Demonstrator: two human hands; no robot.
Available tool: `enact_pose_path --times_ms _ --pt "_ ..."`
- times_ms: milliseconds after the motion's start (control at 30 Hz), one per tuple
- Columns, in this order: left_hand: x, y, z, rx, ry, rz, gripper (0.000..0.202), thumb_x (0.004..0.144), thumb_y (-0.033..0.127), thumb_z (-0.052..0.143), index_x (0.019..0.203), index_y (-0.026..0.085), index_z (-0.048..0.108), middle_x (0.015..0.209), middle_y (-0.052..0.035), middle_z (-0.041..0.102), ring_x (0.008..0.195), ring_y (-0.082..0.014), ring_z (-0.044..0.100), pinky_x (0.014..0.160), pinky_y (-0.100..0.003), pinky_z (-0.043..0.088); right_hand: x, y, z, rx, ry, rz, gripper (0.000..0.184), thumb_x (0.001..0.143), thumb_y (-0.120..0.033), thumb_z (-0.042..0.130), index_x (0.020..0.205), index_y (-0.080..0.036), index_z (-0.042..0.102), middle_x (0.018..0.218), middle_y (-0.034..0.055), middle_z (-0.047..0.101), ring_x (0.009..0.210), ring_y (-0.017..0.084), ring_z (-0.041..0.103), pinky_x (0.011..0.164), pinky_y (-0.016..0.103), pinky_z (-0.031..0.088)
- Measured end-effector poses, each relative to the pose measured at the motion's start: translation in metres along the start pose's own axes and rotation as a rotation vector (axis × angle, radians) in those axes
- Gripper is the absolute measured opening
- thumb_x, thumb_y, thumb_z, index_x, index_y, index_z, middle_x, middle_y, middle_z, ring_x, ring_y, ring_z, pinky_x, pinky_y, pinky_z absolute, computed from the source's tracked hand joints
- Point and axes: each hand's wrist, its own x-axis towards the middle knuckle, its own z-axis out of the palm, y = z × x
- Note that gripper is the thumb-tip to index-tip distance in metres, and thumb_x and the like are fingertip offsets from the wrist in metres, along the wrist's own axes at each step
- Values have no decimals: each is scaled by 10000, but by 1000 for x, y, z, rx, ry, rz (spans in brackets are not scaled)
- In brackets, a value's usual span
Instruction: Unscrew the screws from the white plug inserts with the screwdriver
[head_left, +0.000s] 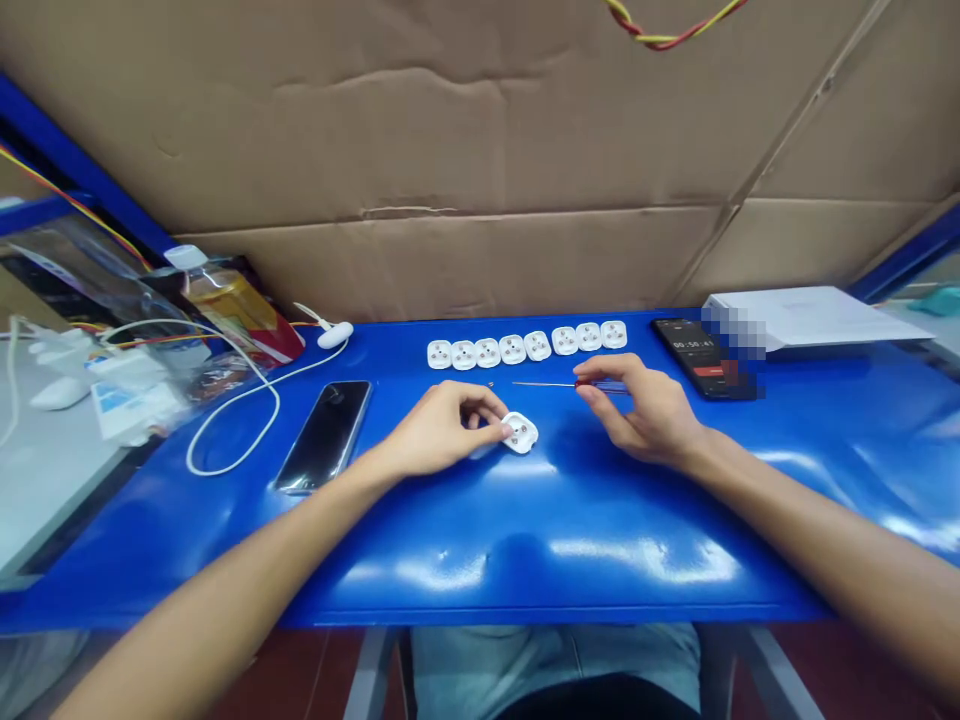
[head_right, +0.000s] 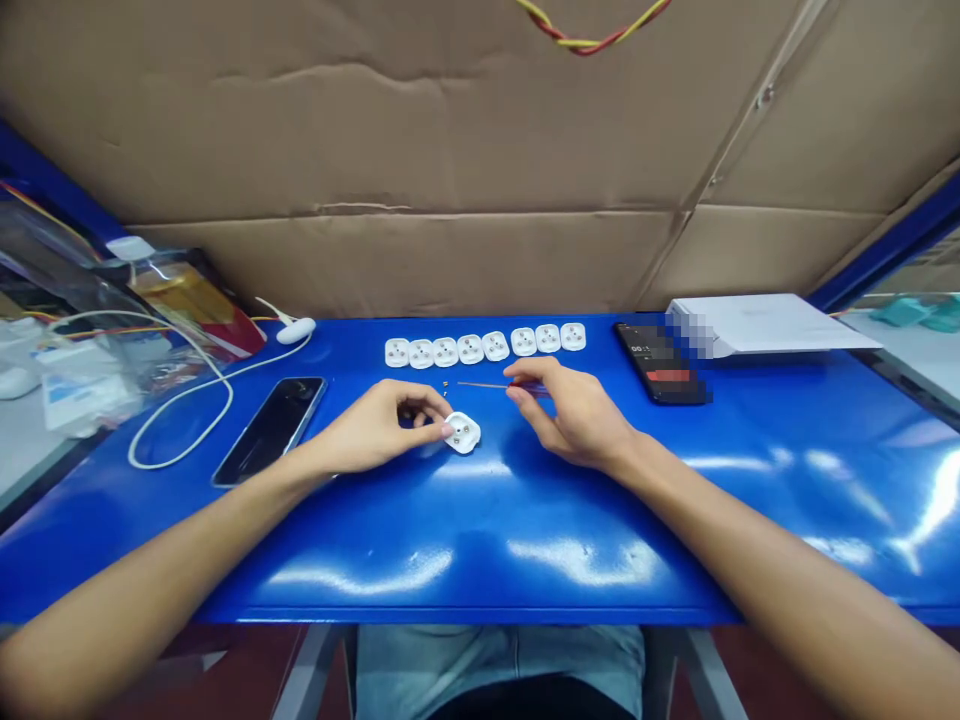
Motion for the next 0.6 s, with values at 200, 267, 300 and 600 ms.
enact_pose_path --times_ms 200,267,300,600 --pt "1 -8 -58 234 172 -8 301 907 482 750 978 206 847 990 -45 829 890 -215 713 795 -311 497 -3 -1 0 4 -29 -5 179 1027 -256 607 1206 -253 609 985 38 816 794 212 812 697 301 653" --pt "1 -17 -80 364 264 -34 295 887 476 750 974 212 850 959 -43 829 817 -207 697 752 -315 488 -4 0 2 18 -90 4 185 1027 -262 607 1211 -248 616 1003 43 821 792 218 812 691 311 649" --pt "1 -23 -89 416 272 -50 285 884 466 746 965 214 852 944 -47 829 797 -207 694 739 -316 488 -4 0 3 28 -126 9 179 1030 -267 603 1207 -247 623 1018 47 823 805 224 813 695 319 649" --pt "7 -57 -105 597 454 -113 250 907 395 696 996 231 862 976 -81 824 797 -245 688 761 -351 515 -7 -1 11 127 -290 7 189 1051 -287 554 1213 -241 640 1072 70 823 910 251 815 747 360 655"
